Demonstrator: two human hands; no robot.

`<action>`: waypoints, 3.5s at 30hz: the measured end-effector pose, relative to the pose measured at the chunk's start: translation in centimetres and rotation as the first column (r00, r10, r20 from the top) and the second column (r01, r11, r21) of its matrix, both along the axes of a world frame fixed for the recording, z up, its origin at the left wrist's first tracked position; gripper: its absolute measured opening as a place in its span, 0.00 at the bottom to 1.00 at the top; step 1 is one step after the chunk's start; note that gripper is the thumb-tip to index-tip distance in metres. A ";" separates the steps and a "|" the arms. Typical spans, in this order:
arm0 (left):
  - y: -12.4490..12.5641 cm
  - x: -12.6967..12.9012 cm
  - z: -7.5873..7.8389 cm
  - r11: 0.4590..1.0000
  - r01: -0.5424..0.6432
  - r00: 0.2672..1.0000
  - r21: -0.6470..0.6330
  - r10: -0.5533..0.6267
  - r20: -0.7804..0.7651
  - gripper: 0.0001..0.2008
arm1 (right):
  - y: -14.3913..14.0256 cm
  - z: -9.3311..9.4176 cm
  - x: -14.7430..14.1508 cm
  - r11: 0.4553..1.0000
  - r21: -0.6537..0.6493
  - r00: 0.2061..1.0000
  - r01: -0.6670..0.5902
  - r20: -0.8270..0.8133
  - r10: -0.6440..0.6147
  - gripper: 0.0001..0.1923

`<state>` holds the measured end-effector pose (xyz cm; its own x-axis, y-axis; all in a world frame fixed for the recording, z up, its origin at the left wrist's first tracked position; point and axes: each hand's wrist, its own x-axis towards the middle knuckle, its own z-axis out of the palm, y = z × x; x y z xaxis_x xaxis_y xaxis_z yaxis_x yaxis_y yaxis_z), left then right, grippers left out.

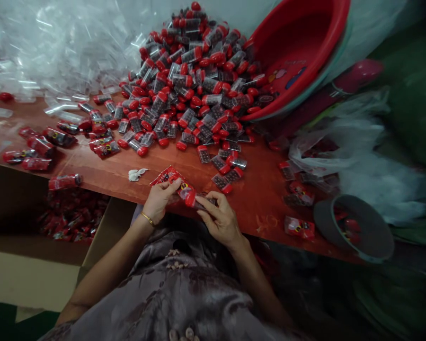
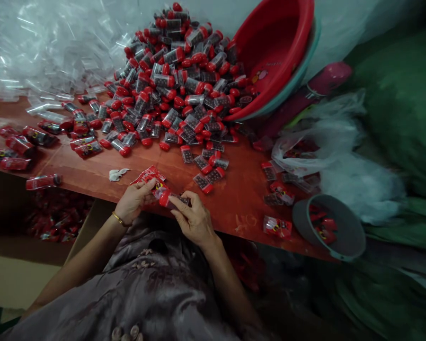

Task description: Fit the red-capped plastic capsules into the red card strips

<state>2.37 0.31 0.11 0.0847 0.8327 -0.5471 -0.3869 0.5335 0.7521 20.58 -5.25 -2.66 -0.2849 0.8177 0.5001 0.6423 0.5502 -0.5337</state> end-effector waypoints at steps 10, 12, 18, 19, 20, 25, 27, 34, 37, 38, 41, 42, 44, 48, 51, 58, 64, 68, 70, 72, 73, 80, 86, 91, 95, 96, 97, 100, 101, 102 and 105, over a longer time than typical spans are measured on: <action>-0.7 1.0 0.1 0.998 -0.030 0.997 0.057 0.026 0.072 0.22 | 0.6 -0.2 -1.0 0.998 0.001 0.979 0.070 -0.191 -0.068 0.19; -0.9 1.2 0.0 0.997 -0.010 0.997 0.077 0.003 0.083 0.21 | 0.6 -0.2 -1.5 0.995 -0.001 0.976 0.099 -0.195 -0.097 0.18; -1.3 2.1 0.0 0.993 -0.073 0.985 0.094 0.058 0.160 0.20 | 0.6 -0.4 -3.7 0.974 0.047 0.953 0.220 -0.225 -0.205 0.18; -1.3 2.2 -0.1 0.992 -0.076 0.983 0.099 0.058 0.175 0.20 | 0.6 -0.4 -3.9 0.973 0.053 0.952 0.223 -0.228 -0.206 0.18; -1.3 2.3 -0.3 0.992 -0.077 0.981 0.104 0.057 0.184 0.20 | 0.6 -0.4 -4.1 0.973 0.055 0.951 0.224 -0.230 -0.206 0.18; -1.5 2.8 -1.3 0.994 -0.096 0.981 0.060 0.084 0.174 0.21 | 0.7 -0.6 -4.7 0.962 0.040 0.937 0.271 -0.238 -0.254 0.17; -1.5 3.1 -1.3 0.993 -0.113 0.976 0.034 0.105 0.192 0.21 | 0.7 -0.7 -4.8 0.957 0.033 0.931 0.288 -0.245 -0.271 0.17; -1.7 3.7 -0.4 0.995 -0.098 0.968 0.038 0.086 0.235 0.21 | 1.0 -0.5 -4.9 0.956 0.030 0.926 0.293 -0.259 -0.276 0.18; -1.6 3.7 -0.4 0.994 -0.100 0.970 0.047 0.087 0.229 0.20 | 1.2 -0.4 -5.0 0.958 -0.029 0.923 0.284 -0.261 -0.281 0.18; -1.5 3.7 -0.4 0.993 -0.096 0.968 0.061 0.079 0.239 0.20 | 1.3 -0.5 -5.0 0.962 -0.044 0.925 0.269 -0.265 -0.271 0.17; -1.2 3.5 -0.1 0.993 -0.092 0.963 0.077 0.069 0.259 0.19 | 1.1 -0.7 -4.9 0.972 -0.073 0.930 0.223 -0.284 -0.235 0.18; -1.0 3.3 0.0 0.991 -0.108 0.964 0.080 0.084 0.254 0.20 | 0.9 -0.7 -4.9 0.972 -0.098 0.924 0.213 -0.303 -0.233 0.19; -0.8 3.0 0.2 0.985 -0.142 0.967 0.097 0.118 0.224 0.20 | 0.5 -0.8 -4.7 0.959 -0.218 0.894 0.182 -0.368 -0.254 0.24; -1.0 3.0 -0.2 0.978 -0.136 0.983 0.155 0.114 0.143 0.19 | 0.2 -0.3 -4.4 0.829 -0.558 0.817 0.024 -0.468 -0.338 0.16; -1.6 3.4 -0.8 0.988 -0.037 0.993 0.153 0.020 0.116 0.18 | 0.5 0.2 -4.5 0.802 -0.597 0.783 0.026 -0.486 -0.388 0.14; -2.0 2.7 -0.5 0.987 -0.001 0.986 0.161 -0.025 0.165 0.19 | 1.1 0.1 -4.4 0.793 -0.608 0.773 -0.028 -0.517 -0.369 0.14; -2.3 0.8 -0.8 0.999 0.043 0.960 0.030 -0.050 0.277 0.18 | 3.0 0.3 -5.1 0.918 -0.375 0.901 0.128 -0.343 -0.266 0.16; -0.1 -4.0 -0.1 0.984 -0.174 0.962 -0.030 0.176 0.210 0.12 | 4.4 0.2 -3.3 0.929 -0.231 0.940 0.290 -0.112 -0.322 0.15; 1.5 -7.7 0.3 0.913 -0.405 0.895 -0.035 0.405 0.186 0.10 | 4.7 -0.5 -1.4 0.873 -0.131 0.882 0.470 0.065 -0.466 0.19; 2.8 -10.9 0.3 0.783 -0.621 0.768 -0.018 0.613 0.186 0.16 | 4.8 -1.4 0.3 0.820 -0.067 0.809 0.569 0.226 -0.543 0.19; 3.2 -11.9 0.2 0.749 -0.663 0.736 0.002 0.650 0.189 0.20 | 4.8 -1.8 1.0 0.815 -0.049 0.790 0.577 0.288 -0.542 0.18; 2.4 -5.2 -2.2 0.837 0.047 0.701 0.545 0.361 -0.615 0.17 | 3.2 -3.2 1.5 0.844 0.000 0.766 0.536 0.421 -0.486 0.18; 2.8 -2.8 -3.7 0.762 0.610 0.056 0.218 0.233 -0.971 0.11 | 3.0 -4.1 1.7 0.866 0.048 0.799 0.498 0.363 -0.480 0.18; 3.1 -4.2 -3.9 0.760 0.611 0.029 0.220 0.256 -0.966 0.12 | 2.8 -3.8 1.6 0.833 0.143 0.794 0.534 0.252 -0.553 0.14; 2.1 -3.6 -2.9 0.714 0.577 0.078 0.397 0.436 -0.897 0.12 | 2.6 -2.3 -0.8 0.900 -0.024 0.900 0.435 -0.021 -0.435 0.15; 1.8 -3.3 -2.5 0.688 0.580 0.096 0.437 0.474 -0.875 0.12 | 2.8 -1.8 -1.8 0.926 -0.117 0.922 0.359 -0.111 -0.371 0.16; 1.4 -2.9 -2.0 0.658 0.590 0.123 0.468 0.499 -0.858 0.11 | 3.1 -1.4 -2.8 0.937 -0.215 0.927 0.275 -0.199 -0.318 0.17; 0.4 -1.8 -0.8 0.601 0.584 0.258 0.545 0.499 -0.827 0.10 | 4.6 -0.6 -5.5 0.901 -0.410 0.879 0.138 -0.368 -0.302 0.18; 0.2 -1.5 -0.6 0.612 0.539 0.326 0.580 0.483 -0.813 0.11 | 5.1 -0.4 -6.0 0.891 -0.435 0.866 0.129 -0.388 -0.315 0.17; -0.1 -1.2 -0.5 0.641 0.458 0.414 0.616 0.459 -0.786 0.14 | 5.5 -0.4 -6.3 0.887 -0.443 0.858 0.132 -0.397 -0.326 0.18; -0.6 -0.6 -0.4 0.812 0.114 0.768 0.572 0.293 -0.569 0.22 | 5.7 -0.4 -6.5 0.894 -0.417 0.852 0.166 -0.395 -0.342 0.19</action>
<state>1.79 -0.34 -0.33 -0.1843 0.9772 0.1053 0.2372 -0.0597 0.9696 14.04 0.49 -3.05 0.1407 0.9734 0.1811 0.3738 0.1171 -0.9201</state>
